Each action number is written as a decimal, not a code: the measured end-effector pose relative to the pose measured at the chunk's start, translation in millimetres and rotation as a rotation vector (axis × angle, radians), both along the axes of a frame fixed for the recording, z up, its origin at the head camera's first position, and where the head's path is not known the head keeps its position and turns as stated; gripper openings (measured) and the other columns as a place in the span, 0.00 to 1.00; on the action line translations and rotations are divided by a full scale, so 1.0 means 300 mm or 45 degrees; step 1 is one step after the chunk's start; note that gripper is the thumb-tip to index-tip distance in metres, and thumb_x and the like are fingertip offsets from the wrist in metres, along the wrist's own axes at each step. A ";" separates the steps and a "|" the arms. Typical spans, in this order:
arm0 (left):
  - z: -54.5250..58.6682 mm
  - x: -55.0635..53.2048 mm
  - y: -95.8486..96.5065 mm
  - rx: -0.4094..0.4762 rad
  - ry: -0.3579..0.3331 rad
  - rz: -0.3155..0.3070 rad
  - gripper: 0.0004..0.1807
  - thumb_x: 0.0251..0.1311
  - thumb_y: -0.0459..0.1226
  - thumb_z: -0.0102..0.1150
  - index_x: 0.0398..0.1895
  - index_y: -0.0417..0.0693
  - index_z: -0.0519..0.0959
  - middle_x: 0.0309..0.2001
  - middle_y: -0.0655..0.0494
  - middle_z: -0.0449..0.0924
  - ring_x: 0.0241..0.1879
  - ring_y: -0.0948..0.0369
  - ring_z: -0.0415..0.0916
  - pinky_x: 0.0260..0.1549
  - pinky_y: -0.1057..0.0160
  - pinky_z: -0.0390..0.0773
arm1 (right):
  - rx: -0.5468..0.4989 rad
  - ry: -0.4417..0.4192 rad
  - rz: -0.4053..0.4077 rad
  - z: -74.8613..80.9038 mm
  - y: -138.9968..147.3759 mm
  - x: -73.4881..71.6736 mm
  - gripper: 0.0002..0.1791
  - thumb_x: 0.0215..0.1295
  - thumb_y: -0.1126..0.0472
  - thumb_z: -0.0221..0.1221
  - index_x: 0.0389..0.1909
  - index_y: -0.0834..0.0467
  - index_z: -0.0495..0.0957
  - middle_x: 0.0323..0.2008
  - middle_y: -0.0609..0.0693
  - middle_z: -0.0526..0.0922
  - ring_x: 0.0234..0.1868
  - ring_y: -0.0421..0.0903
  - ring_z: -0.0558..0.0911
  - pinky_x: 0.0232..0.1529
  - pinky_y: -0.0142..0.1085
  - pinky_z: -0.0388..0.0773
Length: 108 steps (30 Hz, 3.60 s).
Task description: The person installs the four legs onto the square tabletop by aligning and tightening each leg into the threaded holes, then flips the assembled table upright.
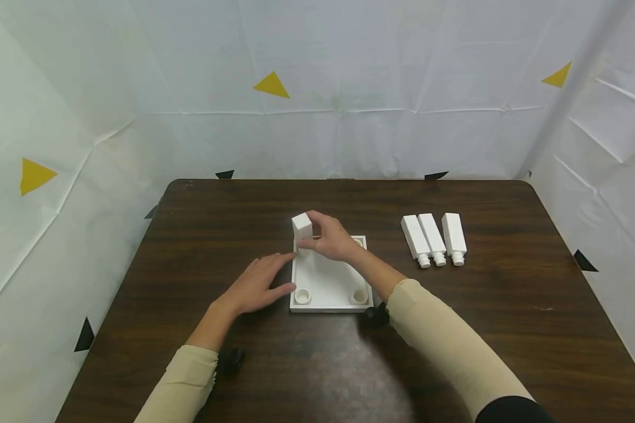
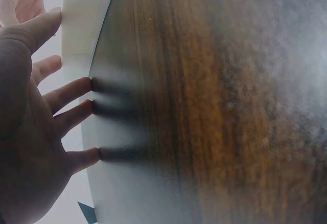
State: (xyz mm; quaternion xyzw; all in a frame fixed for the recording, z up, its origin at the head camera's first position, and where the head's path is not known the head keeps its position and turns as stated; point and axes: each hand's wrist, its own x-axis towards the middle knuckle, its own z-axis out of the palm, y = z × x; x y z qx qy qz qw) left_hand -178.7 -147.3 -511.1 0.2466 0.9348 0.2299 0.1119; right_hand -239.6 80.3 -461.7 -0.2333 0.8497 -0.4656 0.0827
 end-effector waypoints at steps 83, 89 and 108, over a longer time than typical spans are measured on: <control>-0.007 -0.004 -0.003 -0.003 -0.004 -0.002 0.39 0.65 0.62 0.51 0.76 0.64 0.56 0.73 0.55 0.59 0.73 0.55 0.53 0.68 0.37 0.48 | -0.026 -0.139 0.151 0.004 0.018 -0.023 0.32 0.65 0.70 0.61 0.69 0.61 0.64 0.61 0.57 0.75 0.64 0.53 0.73 0.60 0.41 0.73; -0.008 -0.004 -0.002 0.003 -0.002 -0.007 0.39 0.65 0.62 0.51 0.76 0.63 0.56 0.73 0.55 0.60 0.73 0.55 0.53 0.68 0.37 0.48 | -0.021 -0.104 0.111 0.003 0.014 -0.017 0.31 0.64 0.69 0.63 0.68 0.60 0.66 0.57 0.56 0.77 0.62 0.53 0.75 0.58 0.42 0.75; -0.005 -0.007 0.000 -0.006 0.002 -0.013 0.39 0.64 0.62 0.52 0.76 0.63 0.56 0.73 0.55 0.60 0.72 0.55 0.54 0.67 0.37 0.49 | 0.022 -0.027 0.007 -0.005 0.002 -0.014 0.25 0.61 0.62 0.67 0.59 0.57 0.72 0.50 0.52 0.80 0.55 0.49 0.80 0.54 0.42 0.76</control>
